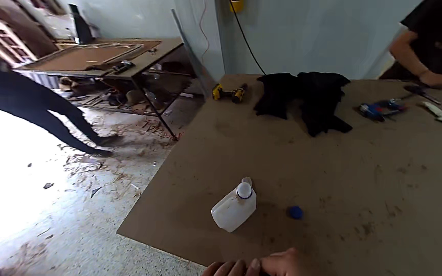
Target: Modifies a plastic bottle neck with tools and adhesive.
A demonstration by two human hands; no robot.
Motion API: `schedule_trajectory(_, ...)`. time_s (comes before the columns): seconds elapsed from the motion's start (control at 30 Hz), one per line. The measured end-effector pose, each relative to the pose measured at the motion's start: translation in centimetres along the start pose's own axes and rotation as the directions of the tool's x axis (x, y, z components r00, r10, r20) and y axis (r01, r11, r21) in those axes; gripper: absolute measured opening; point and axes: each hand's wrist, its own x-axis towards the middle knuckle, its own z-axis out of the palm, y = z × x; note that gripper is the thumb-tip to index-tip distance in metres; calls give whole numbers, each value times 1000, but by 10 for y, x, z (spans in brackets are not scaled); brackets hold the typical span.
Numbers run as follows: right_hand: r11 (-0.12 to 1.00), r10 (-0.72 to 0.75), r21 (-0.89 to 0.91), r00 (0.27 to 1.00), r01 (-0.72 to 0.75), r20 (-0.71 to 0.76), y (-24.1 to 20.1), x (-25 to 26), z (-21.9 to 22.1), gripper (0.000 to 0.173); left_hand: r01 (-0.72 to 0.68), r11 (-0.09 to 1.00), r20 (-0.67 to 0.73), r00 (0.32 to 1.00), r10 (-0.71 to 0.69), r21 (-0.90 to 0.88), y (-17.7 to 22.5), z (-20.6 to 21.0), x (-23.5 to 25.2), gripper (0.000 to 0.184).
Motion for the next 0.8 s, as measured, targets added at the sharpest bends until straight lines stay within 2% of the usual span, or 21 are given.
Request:
schedule_trajectory(0.13,979,109,169,993,-115,42,-4,1,7,37,149,988,-10,989,-150,-46,-13,13,-12,51)
schedule_trajectory(0.2,965,197,182,980,-188,-35,8,-4,3,56,195,973,8,981,-195,-121,-23,18,-15,48)
schedule_trajectory(0.27,958,281,111,940,-264,-194,36,0,-6,77,265,945,29,964,-264,-194,-32,15,-18,50)
schedule_trajectory(0.3,959,282,79,918,-271,-278,52,7,-12,84,312,919,33,949,-314,-239,-36,10,-20,50)
schedule_trajectory(0.37,980,185,3,899,-200,-397,81,29,-22,90,414,858,19,903,-429,-302,-42,-7,-25,46)
schedule_trajectory(0.43,995,59,-45,913,-84,-404,102,61,-28,95,460,848,-42,873,-486,-265,-51,-25,-27,31)
schedule_trajectory(0.53,997,-55,32,952,67,-300,114,110,-22,100,363,931,-110,924,-365,-38,-73,-53,-19,17)
schedule_trajectory(0.6,983,-110,107,945,149,-308,113,130,-12,90,262,950,-143,960,-240,168,-92,-65,-10,17)
schedule_trajectory(0.67,980,-137,87,931,176,-339,104,137,-5,72,182,915,-173,977,-125,361,-111,-72,-1,18)
schedule_trajectory(0.8,977,-194,-11,875,211,-443,95,122,23,51,17,860,-89,996,33,510,-140,-84,11,23)
